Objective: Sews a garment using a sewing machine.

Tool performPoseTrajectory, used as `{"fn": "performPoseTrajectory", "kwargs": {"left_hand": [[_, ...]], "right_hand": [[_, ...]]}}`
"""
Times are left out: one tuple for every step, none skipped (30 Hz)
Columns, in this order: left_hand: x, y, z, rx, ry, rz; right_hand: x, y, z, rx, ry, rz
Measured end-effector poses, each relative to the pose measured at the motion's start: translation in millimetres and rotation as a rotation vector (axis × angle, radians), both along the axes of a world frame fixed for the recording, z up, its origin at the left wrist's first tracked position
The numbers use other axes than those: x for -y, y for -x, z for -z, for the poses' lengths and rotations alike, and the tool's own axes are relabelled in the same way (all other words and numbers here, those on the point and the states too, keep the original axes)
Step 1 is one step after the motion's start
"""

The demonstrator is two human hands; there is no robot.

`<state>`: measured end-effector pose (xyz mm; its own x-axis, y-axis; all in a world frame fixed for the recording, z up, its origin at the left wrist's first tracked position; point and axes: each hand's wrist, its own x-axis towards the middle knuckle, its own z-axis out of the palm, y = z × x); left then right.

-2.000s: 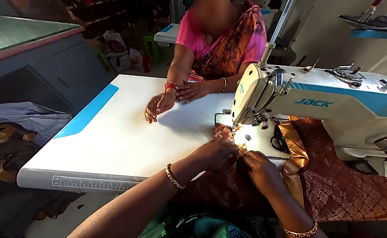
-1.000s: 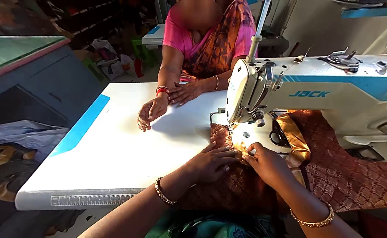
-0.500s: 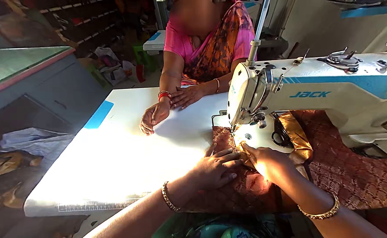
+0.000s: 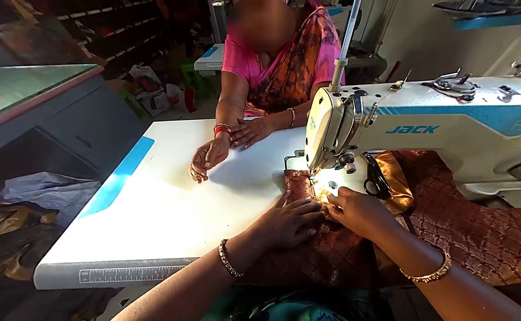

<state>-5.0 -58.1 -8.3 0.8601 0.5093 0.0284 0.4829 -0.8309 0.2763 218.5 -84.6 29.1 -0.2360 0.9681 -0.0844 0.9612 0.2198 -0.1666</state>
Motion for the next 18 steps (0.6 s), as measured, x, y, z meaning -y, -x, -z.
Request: {"fn": "performPoseTrajectory", "kwargs": {"left_hand": [[2, 0, -2, 0.002, 0.000, -0.008], [5, -1, -3, -0.005, -0.002, -0.018], [7, -2, -5, -0.018, -0.003, -0.028], [9, -3, -6, -0.033, 0.006, -0.037], [11, -4, -8, -0.035, 0.018, -0.045], [11, -3, -8, -0.029, 0.031, -0.050], [12, -3, -7, -0.023, 0.040, -0.054], [12, -2, -7, -0.016, 0.037, -0.058], [11, -1, -5, -0.002, 0.026, -0.056], [10, -1, -4, 0.000, 0.016, -0.052], [9, -2, -4, -0.007, 0.008, -0.047], [8, -2, -3, -0.010, -0.003, -0.045], [8, -2, -3, -0.004, -0.009, -0.044], [7, -3, -3, -0.001, -0.016, -0.043], [6, -3, -3, -0.003, -0.018, -0.043], [5, -3, -3, -0.002, -0.018, -0.043], [4, -4, -3, 0.006, -0.019, -0.044], [2, -4, -3, 0.014, -0.017, -0.045]], "right_hand": [[-1, -3, 2, -0.010, -0.025, -0.027], [-2, -4, 2, -0.018, -0.044, -0.047], [-1, -5, 2, -0.019, -0.053, -0.062], [-1, -6, 3, -0.022, -0.071, -0.078], [-1, -7, 5, -0.037, -0.104, -0.096], [0, -8, 8, -0.063, -0.136, -0.113], [-1, -10, 12, -0.094, -0.172, -0.137], [-1, -11, 16, -0.122, -0.205, -0.161], [-3, -13, 19, -0.139, -0.236, -0.180], [-4, -15, 22, -0.145, -0.252, -0.191], [-4, -16, 23, -0.145, -0.258, -0.196], [-5, -16, 22, -0.141, -0.254, -0.199], [-6, -16, 21, -0.136, -0.242, -0.200], [-8, -16, 19, -0.128, -0.227, -0.199], [-9, -16, 18, -0.121, -0.216, -0.196], [-11, -15, 17, -0.119, -0.208, -0.194], [-12, -15, 16, -0.113, -0.194, -0.189], [-14, -14, 14, -0.106, -0.175, -0.183]]}}
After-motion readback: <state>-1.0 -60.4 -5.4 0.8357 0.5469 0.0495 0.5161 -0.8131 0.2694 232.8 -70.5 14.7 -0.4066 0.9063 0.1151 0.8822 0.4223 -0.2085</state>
